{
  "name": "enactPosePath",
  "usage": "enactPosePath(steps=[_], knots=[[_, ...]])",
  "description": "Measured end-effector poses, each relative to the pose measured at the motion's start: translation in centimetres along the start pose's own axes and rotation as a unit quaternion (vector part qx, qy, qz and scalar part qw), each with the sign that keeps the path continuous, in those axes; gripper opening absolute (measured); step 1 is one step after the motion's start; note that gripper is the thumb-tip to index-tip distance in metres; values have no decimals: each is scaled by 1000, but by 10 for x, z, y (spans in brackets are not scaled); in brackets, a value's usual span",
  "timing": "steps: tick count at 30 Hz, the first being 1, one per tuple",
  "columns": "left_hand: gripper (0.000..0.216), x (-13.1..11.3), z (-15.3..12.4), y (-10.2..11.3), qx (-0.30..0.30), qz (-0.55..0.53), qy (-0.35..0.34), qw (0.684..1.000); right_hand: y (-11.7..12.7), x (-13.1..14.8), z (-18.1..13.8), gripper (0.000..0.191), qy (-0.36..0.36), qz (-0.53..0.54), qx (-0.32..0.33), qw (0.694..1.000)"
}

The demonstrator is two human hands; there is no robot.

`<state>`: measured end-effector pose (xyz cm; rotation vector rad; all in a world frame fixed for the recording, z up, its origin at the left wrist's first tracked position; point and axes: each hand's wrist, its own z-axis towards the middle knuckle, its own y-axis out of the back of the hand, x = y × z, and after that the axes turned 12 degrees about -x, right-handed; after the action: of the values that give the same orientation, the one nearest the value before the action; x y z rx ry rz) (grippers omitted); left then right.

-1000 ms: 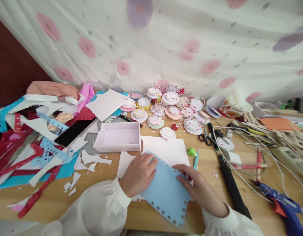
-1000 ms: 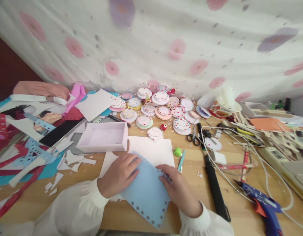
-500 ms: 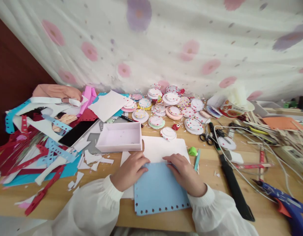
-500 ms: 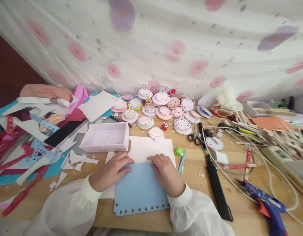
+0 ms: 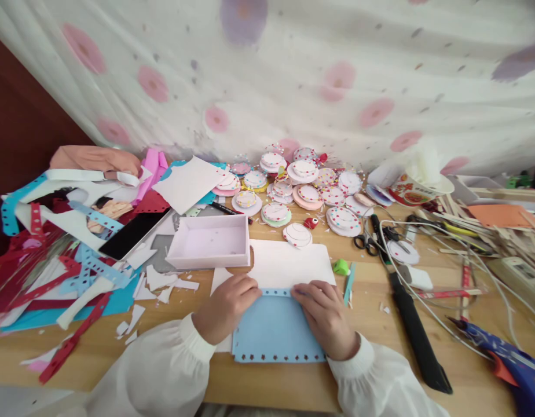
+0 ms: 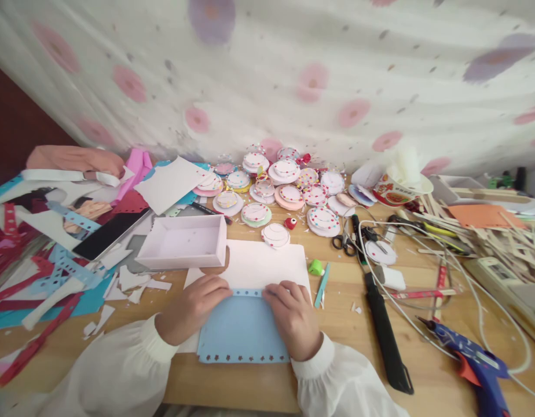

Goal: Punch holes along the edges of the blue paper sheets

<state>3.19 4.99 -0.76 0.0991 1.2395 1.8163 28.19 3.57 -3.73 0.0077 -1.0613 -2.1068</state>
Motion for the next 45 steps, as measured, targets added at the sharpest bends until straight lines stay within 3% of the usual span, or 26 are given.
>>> enactPosePath(steps=[6, 13, 16, 19, 25, 32, 39, 45], knots=[[26, -11, -12, -1, -35, 141, -106, 984, -1, 8, -13, 32, 1, -25, 4, 1000], [36, -23, -33, -2, -6, 164, -45, 985, 0, 16, -31, 48, -43, -32, -8, 999], [34, -35, -31, -9, -17, 172, 17, 985, 0, 16, -32, 50, -38, -29, -9, 999], [40, -47, -26, -19, 11, 203, 72, 976, -1, 17, -31, 50, -38, -41, -8, 998], [45, -37, -22, -26, 55, 240, 43, 968, -6, 26, -16, 43, -35, -56, -4, 998], [56, -31, -28, -31, 61, 226, 49, 971, -6, 38, -1, 52, 10, -56, 90, 994], [51, -35, -34, -43, 26, 231, 55, 971, -9, 36, -8, 44, -23, -11, 58, 998], [50, -37, -31, -39, 31, 250, 29, 967, -8, 38, -9, 41, -28, -10, 72, 997]])
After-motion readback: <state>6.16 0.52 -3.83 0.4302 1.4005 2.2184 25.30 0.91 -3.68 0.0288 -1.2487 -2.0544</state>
